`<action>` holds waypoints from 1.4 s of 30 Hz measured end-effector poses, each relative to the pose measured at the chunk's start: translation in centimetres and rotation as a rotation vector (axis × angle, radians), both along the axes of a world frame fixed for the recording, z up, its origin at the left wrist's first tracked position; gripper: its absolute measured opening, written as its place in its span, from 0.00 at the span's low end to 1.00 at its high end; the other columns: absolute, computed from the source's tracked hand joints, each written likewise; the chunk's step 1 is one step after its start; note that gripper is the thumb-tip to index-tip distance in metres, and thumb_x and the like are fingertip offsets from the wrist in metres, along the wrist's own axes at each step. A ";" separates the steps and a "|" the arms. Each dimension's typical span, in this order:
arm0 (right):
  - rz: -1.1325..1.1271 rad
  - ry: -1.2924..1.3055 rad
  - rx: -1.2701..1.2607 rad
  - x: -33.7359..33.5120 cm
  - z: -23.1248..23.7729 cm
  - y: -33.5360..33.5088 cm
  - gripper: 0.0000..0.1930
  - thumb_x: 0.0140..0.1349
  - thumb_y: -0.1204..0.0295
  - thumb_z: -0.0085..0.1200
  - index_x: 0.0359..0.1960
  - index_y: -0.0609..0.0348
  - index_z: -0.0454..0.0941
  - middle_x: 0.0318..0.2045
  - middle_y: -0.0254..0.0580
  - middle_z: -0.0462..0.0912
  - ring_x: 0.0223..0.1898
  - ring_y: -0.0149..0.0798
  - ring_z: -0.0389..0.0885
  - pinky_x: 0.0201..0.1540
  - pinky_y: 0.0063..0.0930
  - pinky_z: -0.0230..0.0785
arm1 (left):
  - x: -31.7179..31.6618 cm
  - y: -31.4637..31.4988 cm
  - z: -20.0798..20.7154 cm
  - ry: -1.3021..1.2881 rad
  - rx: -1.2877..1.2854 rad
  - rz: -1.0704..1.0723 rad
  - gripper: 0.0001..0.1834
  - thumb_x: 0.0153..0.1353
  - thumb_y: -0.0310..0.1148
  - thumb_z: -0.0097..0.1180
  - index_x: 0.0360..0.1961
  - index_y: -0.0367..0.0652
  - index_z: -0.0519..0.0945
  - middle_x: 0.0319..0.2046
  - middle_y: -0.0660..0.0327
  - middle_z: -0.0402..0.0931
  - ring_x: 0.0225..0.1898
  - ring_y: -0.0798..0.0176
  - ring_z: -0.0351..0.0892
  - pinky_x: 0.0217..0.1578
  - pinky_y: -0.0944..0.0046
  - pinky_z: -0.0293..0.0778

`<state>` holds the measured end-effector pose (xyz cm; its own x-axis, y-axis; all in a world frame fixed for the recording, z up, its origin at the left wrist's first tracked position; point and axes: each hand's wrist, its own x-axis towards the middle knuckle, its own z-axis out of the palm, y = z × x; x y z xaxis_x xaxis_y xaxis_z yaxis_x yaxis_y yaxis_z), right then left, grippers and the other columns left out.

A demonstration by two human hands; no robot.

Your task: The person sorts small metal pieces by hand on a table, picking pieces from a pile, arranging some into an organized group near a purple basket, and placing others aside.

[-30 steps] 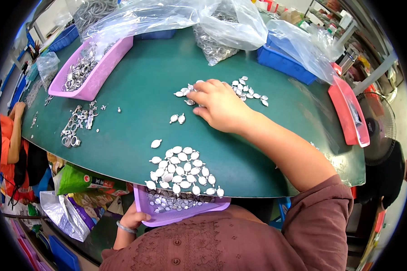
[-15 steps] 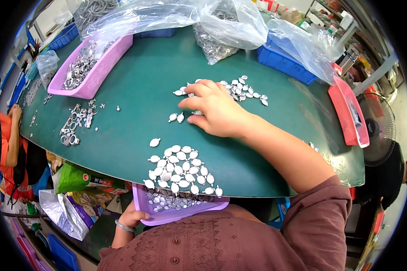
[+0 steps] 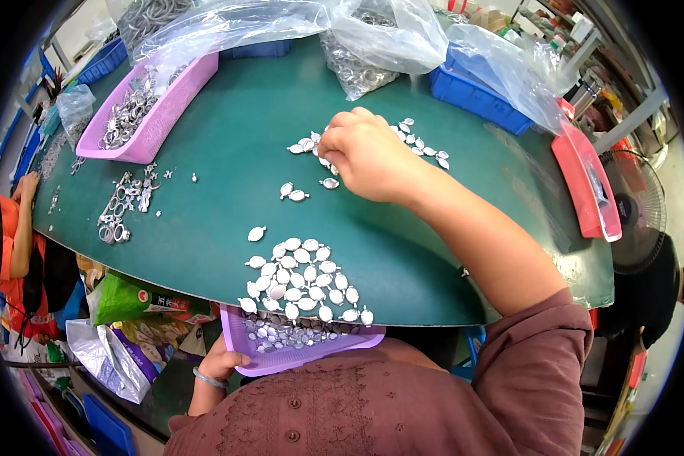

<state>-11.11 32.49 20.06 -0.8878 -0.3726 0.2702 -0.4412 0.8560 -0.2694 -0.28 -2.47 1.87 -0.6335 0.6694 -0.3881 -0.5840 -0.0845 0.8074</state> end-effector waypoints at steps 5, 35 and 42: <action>0.010 -0.090 -0.002 0.7 -0.5 0.4 0.04 0.49 0.74 0.54 0.27 0.58 0.79 0.28 0.41 0.76 0.35 0.45 0.73 0.42 0.36 0.64 | 0.0 0.0 0.1 0.010 -0.005 -0.002 0.47 0.34 0.27 0.57 0.60 0.31 0.51 0.50 0.56 0.64 0.50 0.60 0.65 0.53 0.62 0.62; -0.153 -0.258 -0.129 -0.2 -0.7 -0.9 0.08 0.48 0.71 0.52 0.25 0.63 0.80 0.28 0.48 0.79 0.31 0.47 0.77 0.38 0.37 0.69 | -0.1 -0.3 -0.4 0.018 0.014 0.012 0.50 0.33 0.26 0.58 0.61 0.33 0.49 0.51 0.56 0.63 0.51 0.60 0.64 0.53 0.62 0.61; -0.273 -0.358 -0.191 -0.3 0.7 -0.2 0.08 0.55 0.74 0.50 0.30 0.65 0.80 0.29 0.45 0.76 0.33 0.40 0.74 0.37 0.30 0.66 | 0.0 -0.1 -0.3 0.028 0.028 0.023 0.48 0.33 0.27 0.58 0.60 0.33 0.51 0.51 0.57 0.64 0.51 0.60 0.64 0.53 0.63 0.61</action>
